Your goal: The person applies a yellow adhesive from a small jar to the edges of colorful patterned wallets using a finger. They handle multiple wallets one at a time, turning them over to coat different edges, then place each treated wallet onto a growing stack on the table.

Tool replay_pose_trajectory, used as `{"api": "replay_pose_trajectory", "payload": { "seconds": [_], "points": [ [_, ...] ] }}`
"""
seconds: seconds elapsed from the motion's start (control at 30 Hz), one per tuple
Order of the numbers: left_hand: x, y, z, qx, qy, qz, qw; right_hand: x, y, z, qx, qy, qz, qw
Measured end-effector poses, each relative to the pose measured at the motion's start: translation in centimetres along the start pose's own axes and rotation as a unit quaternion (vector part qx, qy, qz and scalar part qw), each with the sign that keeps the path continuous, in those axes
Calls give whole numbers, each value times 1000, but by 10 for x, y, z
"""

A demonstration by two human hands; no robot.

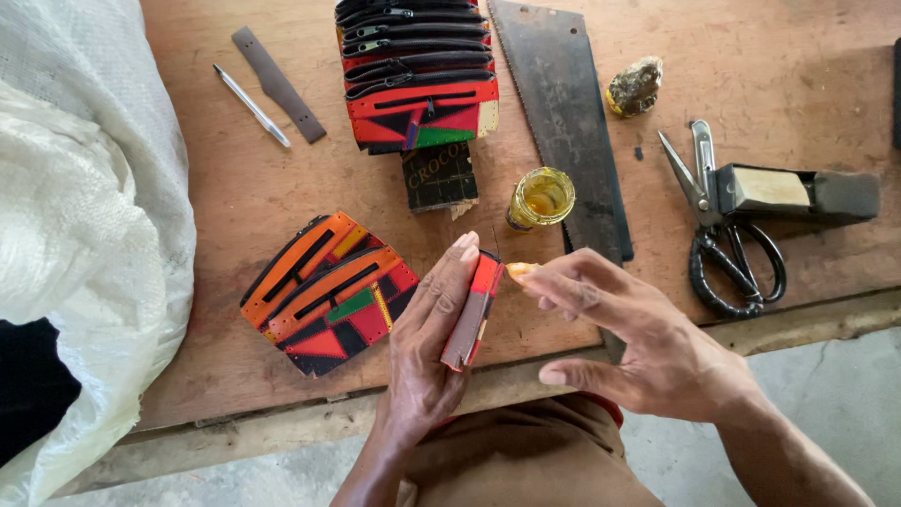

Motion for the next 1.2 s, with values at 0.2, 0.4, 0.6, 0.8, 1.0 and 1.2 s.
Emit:
{"api": "replay_pose_trajectory", "payload": {
  "seconds": [0.2,0.4,0.6,0.8,1.0,1.2],
  "points": [
    [-1,0,-3,-13,-5,7,1000,12,4,1,-53,14,-7,998],
    [0,3,2,-16,-11,1,1000,9,9,9,-113,-55,-8,992],
    [1,7,5,-1,-13,2,1000,14,10,15,-121,-20,-18,992],
    [-2,8,6,-10,-19,-7,1000,4,17,10,-99,-56,-37,993],
    [2,10,13,-17,-62,-26,998,19,-5,35,-200,-134,-18,970],
    [5,10,12,-12,-46,-23,999,48,-60,-3,-430,-4,8,903]
  ]
}}
Point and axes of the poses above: each hand's wrist, its own x-axis towards the middle knuckle, its own y-axis out of the palm, z = x × y, the point moved 4 cm from there along x, towards the middle knuckle, and after that the axes turned 11 degrees about x, right-handed, at the moved point
